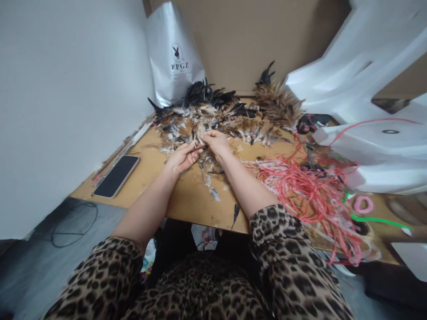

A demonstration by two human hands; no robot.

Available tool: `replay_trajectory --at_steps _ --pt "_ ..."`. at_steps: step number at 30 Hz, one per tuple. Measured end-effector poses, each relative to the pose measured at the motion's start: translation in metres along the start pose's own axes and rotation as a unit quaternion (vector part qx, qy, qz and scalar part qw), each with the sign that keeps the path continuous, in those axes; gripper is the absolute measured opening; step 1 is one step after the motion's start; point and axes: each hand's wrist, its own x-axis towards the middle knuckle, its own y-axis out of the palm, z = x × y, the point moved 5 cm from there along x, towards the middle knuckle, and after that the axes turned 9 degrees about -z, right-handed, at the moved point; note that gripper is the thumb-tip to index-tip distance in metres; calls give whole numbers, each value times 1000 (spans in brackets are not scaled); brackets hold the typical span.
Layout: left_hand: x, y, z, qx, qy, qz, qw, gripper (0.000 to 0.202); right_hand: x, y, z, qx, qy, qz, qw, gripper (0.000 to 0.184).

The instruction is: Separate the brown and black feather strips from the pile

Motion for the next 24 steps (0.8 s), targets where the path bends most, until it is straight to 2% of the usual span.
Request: replay_trajectory --at_steps 4,9,14,20,24 --pt "2 -1 1 -13 11 -4 1000 9 -7 7 0 11 16 7 1000 23" --pt "5 -8 -3 -31 26 -19 999 8 -7 3 -1 34 103 8 994 23" --pt "6 -10 -10 -42 55 -20 997 7 -6 3 -5 95 170 71 978 21" --pt "4 -5 -10 -3 75 -8 997 8 -13 11 -3 73 159 109 979 24" --pt "3 -4 -9 20 62 -8 998 9 -11 9 0 49 125 84 987 30"
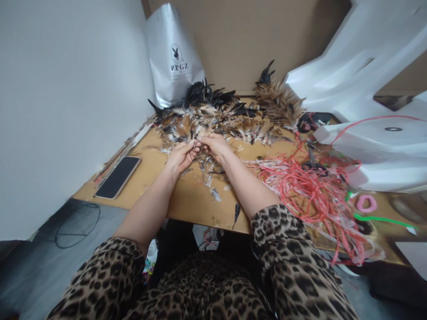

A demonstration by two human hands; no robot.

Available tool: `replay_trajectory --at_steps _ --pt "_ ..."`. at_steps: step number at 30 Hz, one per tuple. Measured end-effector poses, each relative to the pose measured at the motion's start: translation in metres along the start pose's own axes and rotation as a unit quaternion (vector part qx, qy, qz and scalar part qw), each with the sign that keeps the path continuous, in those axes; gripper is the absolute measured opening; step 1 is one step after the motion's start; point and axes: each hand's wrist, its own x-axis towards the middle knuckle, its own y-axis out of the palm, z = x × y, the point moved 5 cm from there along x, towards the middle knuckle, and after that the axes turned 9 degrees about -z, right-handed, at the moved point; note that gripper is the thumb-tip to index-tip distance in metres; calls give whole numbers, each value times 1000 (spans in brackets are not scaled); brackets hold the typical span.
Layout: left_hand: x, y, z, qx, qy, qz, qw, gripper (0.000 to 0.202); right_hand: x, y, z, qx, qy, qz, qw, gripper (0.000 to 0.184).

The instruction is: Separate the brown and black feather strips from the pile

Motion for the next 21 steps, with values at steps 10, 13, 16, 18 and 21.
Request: replay_trajectory --at_steps 10,13,16,18,21 --pt "0 -3 3 29 -24 -48 998 9 8 -9 4 -82 -110 -37 990 32" --pt "-2 -1 3 45 -22 -48 998 12 6 -8 5 -114 -126 -48 984 31" --pt "-4 0 2 66 -11 -48 997 16 3 -6 6 -148 -144 -48 977 30" --pt "-4 0 2 86 0 -45 995 18 2 -5 7 -152 -150 -45 976 30" --pt "-3 -2 0 109 21 -49 993 19 2 -4 9 -136 -150 -48 978 26"
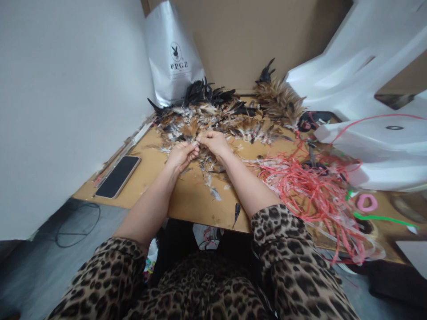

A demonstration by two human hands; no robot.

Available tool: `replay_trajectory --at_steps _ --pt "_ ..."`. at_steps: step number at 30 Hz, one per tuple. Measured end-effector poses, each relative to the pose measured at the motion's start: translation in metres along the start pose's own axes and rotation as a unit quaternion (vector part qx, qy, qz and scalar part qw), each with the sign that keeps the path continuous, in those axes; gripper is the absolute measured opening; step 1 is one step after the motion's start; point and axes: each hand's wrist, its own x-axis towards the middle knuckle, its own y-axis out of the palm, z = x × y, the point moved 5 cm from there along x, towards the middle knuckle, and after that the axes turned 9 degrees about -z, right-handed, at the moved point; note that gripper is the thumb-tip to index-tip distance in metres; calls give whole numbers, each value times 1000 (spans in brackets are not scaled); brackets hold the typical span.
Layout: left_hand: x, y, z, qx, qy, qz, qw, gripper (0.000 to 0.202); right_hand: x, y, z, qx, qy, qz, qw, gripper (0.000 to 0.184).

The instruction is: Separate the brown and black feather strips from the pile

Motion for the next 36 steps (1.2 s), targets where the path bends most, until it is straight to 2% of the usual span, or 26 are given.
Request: replay_trajectory --at_steps 3,6,8,10,11,12,16,20,23,25,27,29,31,33,36 --pt "5 -8 -3 -26 16 -32 999 15 4 -10 5 -7 -1 -43 999 22" --pt "11 -21 -9 -102 18 -91 990 9 11 -31 15 -91 -37 -59 993 22" --pt "14 -26 -13 -140 14 -108 984 6 13 -39 23 -194 -77 16 978 23" --pt "14 -28 -16 -159 10 -112 981 4 12 -40 22 -305 -60 144 939 27" --pt "13 -28 -16 -163 8 -110 981 4 10 -41 20 -348 -44 185 918 27" --pt "13 -27 -17 -164 7 -105 981 4 8 -41 19 -374 -40 198 905 27" --pt "11 -23 -15 -157 4 -88 984 5 2 -22 21 -392 -116 115 905 21" --pt "11 -21 -12 -150 1 -85 985 5 -11 5 5 -477 -150 104 860 11" --pt "11 -20 -9 -142 -5 -79 987 7 -13 7 -4 -523 -133 79 838 11" --pt "11 -19 -7 -143 -5 -73 987 7 -11 4 -4 -491 -133 81 857 12" --pt "11 -19 -6 -143 -5 -69 987 8 -6 -1 -1 -405 -123 76 903 11" --pt "12 -19 -4 -142 -8 -71 987 9 1 -8 -1 -287 -77 52 953 11" --pt "12 -18 -3 -140 -16 -72 987 9 6 -14 -4 -161 -3 26 987 14" --pt "12 -18 -2 -137 -22 -71 988 10 7 -14 -8 -42 72 23 996 16" --pt "11 -15 0 -124 -33 -60 990 10 4 -10 -11 88 147 42 984 24"
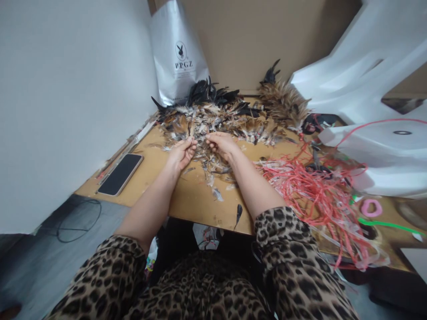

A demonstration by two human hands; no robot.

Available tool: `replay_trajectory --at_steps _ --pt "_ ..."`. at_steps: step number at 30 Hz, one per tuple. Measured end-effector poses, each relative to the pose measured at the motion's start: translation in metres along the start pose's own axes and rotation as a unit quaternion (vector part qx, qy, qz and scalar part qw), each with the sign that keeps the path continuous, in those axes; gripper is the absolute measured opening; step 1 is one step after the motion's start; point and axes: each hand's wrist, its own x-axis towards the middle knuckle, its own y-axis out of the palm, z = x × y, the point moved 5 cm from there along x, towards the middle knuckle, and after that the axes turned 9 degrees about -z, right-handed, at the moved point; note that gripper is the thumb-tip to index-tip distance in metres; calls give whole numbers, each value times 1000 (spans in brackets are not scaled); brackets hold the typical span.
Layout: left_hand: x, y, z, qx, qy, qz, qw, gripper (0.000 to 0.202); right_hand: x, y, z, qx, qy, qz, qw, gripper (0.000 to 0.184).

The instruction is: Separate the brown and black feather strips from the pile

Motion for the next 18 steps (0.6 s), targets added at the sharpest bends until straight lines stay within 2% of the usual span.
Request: replay_trajectory --at_steps 3,10,15,18 --pt "-1 3 4 19 -10 19 1000 11 -2 4 -2 53 25 15 998 29" --pt "-5 6 8 27 -24 18 999 10 -5 14 -6 61 48 45 996 31" --pt "-3 4 2 12 8 4 1000 9 -9 16 -3 103 72 110 986 27" --pt "-3 4 0 3 12 13 1000 7 -8 12 -1 117 85 120 982 24"
